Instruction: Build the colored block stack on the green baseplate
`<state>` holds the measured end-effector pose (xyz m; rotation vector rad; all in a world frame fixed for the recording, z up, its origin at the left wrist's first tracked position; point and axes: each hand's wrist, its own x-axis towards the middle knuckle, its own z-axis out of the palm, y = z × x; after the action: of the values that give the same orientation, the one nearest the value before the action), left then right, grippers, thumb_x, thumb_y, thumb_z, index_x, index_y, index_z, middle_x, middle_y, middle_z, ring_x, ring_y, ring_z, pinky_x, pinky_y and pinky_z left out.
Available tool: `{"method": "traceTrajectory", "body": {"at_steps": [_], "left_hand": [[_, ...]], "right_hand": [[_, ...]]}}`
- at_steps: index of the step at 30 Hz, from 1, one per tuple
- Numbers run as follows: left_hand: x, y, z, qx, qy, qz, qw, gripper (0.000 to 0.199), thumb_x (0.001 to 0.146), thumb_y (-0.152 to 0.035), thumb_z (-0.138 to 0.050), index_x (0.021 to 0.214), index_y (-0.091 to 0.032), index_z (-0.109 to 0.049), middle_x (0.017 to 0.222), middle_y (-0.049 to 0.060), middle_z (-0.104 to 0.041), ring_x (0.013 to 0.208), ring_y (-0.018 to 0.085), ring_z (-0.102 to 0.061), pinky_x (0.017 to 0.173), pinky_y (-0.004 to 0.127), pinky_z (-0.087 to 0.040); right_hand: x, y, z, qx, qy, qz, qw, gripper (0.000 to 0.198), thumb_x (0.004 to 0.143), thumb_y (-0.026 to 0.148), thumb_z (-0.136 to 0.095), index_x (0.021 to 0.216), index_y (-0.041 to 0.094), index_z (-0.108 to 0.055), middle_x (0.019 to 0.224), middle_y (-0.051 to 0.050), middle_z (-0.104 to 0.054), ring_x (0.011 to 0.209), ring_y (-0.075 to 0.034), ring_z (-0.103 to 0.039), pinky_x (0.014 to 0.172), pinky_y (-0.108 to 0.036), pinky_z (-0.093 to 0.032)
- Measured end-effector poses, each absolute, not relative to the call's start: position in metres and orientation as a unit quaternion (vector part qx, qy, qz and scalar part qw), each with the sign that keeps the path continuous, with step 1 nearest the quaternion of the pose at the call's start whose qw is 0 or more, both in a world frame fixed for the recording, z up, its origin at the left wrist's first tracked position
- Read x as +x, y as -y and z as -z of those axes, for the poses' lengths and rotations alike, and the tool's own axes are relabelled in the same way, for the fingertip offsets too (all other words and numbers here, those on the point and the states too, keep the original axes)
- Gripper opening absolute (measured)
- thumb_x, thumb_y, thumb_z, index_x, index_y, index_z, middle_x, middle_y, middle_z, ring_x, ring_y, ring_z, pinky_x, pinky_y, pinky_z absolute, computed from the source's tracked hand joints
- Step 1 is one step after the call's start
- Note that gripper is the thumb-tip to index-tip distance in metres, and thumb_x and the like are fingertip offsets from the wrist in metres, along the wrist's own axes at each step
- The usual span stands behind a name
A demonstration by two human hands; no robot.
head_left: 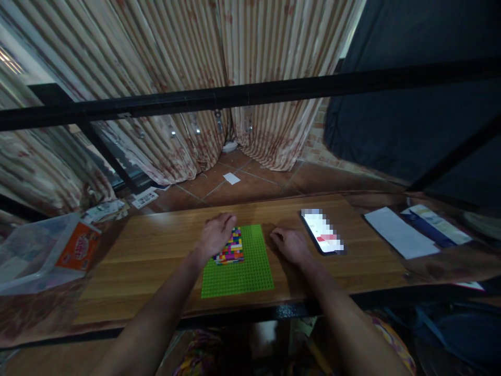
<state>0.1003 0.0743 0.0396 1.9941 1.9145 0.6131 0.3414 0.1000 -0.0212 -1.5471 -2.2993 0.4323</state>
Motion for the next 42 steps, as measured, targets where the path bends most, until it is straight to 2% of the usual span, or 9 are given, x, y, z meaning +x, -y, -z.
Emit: {"method": "traceTrajectory", "body": {"at_steps": [3,6,13,21,25,29,32,37,42], "left_hand": [[0.081,-0.07,-0.03,0.619,-0.667,-0.339,0.24,0.036,0.091,-0.04,-0.039,0.107,-0.021,-0.065,0.117,0.006,-0.067,0.11,0.02,-0.06,0.099,0.033,-0.042],[0.072,-0.063,-0.014,0.537,-0.644,-0.432,0.333,0.032,0.084,-0.039,-0.049,0.101,-0.02,-0.068,0.111,0.006,-0.07,0.106,0.022,-0.062,0.099,0.036,-0.043],[0.087,-0.058,0.01,0.394,-0.58,-0.539,0.467,0.028,0.073,-0.037,-0.064,0.092,-0.018,-0.071,0.1,0.007,-0.071,0.092,0.021,-0.063,0.091,0.036,-0.045],[0.098,-0.054,0.019,0.368,-0.563,-0.594,0.44,0.021,0.073,-0.033,-0.063,0.088,-0.02,-0.071,0.092,0.003,-0.07,0.085,0.017,-0.06,0.085,0.032,-0.046],[0.101,-0.054,0.018,0.377,-0.564,-0.597,0.429,0.018,0.075,-0.03,-0.061,0.086,-0.019,-0.07,0.089,0.002,-0.069,0.081,0.016,-0.059,0.081,0.029,-0.046],[0.113,-0.051,0.018,0.392,-0.562,-0.594,0.423,0.015,0.075,-0.029,-0.059,0.078,-0.019,-0.069,0.078,0.0,-0.066,0.075,0.015,-0.057,0.075,0.026,-0.046],[0.128,-0.048,0.018,0.392,-0.544,-0.594,0.444,0.013,0.074,-0.028,-0.059,0.076,-0.019,-0.068,0.075,0.0,-0.065,0.075,0.015,-0.056,0.074,0.026,-0.045],[0.14,-0.042,0.018,0.332,-0.521,-0.629,0.472,0.022,0.078,-0.031,-0.051,0.084,-0.019,-0.069,0.088,0.001,-0.067,0.083,0.016,-0.059,0.078,0.027,-0.045],[0.139,-0.038,0.022,0.321,-0.511,-0.635,0.482,0.029,0.078,-0.03,-0.045,0.09,-0.019,-0.069,0.096,0.003,-0.068,0.09,0.018,-0.059,0.083,0.028,-0.045]], "right_hand": [[0.345,-0.101,0.024,-0.544,0.811,-0.139,0.166,0.027,0.091,0.032,-0.043,0.083,0.022,-0.066,0.088,-0.004,-0.071,0.079,-0.016,-0.062,0.07,-0.025,-0.037],[0.347,-0.102,0.027,-0.546,0.81,-0.138,0.164,0.026,0.09,0.033,-0.044,0.083,0.023,-0.067,0.087,-0.005,-0.071,0.077,-0.018,-0.063,0.067,-0.027,-0.037],[0.345,-0.104,0.032,-0.532,0.814,-0.152,0.18,0.027,0.089,0.035,-0.044,0.083,0.023,-0.067,0.084,-0.006,-0.072,0.076,-0.02,-0.064,0.065,-0.029,-0.039],[0.334,-0.101,0.035,-0.521,0.782,-0.213,0.269,0.028,0.087,0.039,-0.047,0.092,0.022,-0.069,0.09,-0.007,-0.072,0.081,-0.022,-0.065,0.075,-0.033,-0.046],[0.313,-0.093,0.028,-0.491,0.75,-0.286,0.339,0.039,0.087,0.044,-0.047,0.114,0.021,-0.062,0.111,-0.01,-0.067,0.096,-0.022,-0.063,0.085,-0.036,-0.047],[0.288,-0.081,0.025,-0.445,0.743,-0.356,0.35,0.05,0.089,0.049,-0.044,0.131,0.022,-0.051,0.129,-0.01,-0.057,0.116,-0.022,-0.054,0.099,-0.039,-0.041],[0.278,-0.074,0.026,-0.435,0.719,-0.407,0.359,0.049,0.088,0.052,-0.044,0.126,0.023,-0.056,0.128,-0.008,-0.059,0.121,-0.023,-0.051,0.105,-0.041,-0.036],[0.28,-0.069,0.02,-0.47,0.583,-0.527,0.402,0.045,0.086,0.057,-0.043,0.108,0.028,-0.069,0.12,-0.003,-0.065,0.116,-0.022,-0.055,0.103,-0.038,-0.037],[0.277,-0.068,0.013,-0.479,0.494,-0.588,0.426,0.039,0.078,0.055,-0.055,0.095,0.026,-0.074,0.108,-0.003,-0.071,0.106,-0.023,-0.06,0.097,-0.037,-0.042]]}}
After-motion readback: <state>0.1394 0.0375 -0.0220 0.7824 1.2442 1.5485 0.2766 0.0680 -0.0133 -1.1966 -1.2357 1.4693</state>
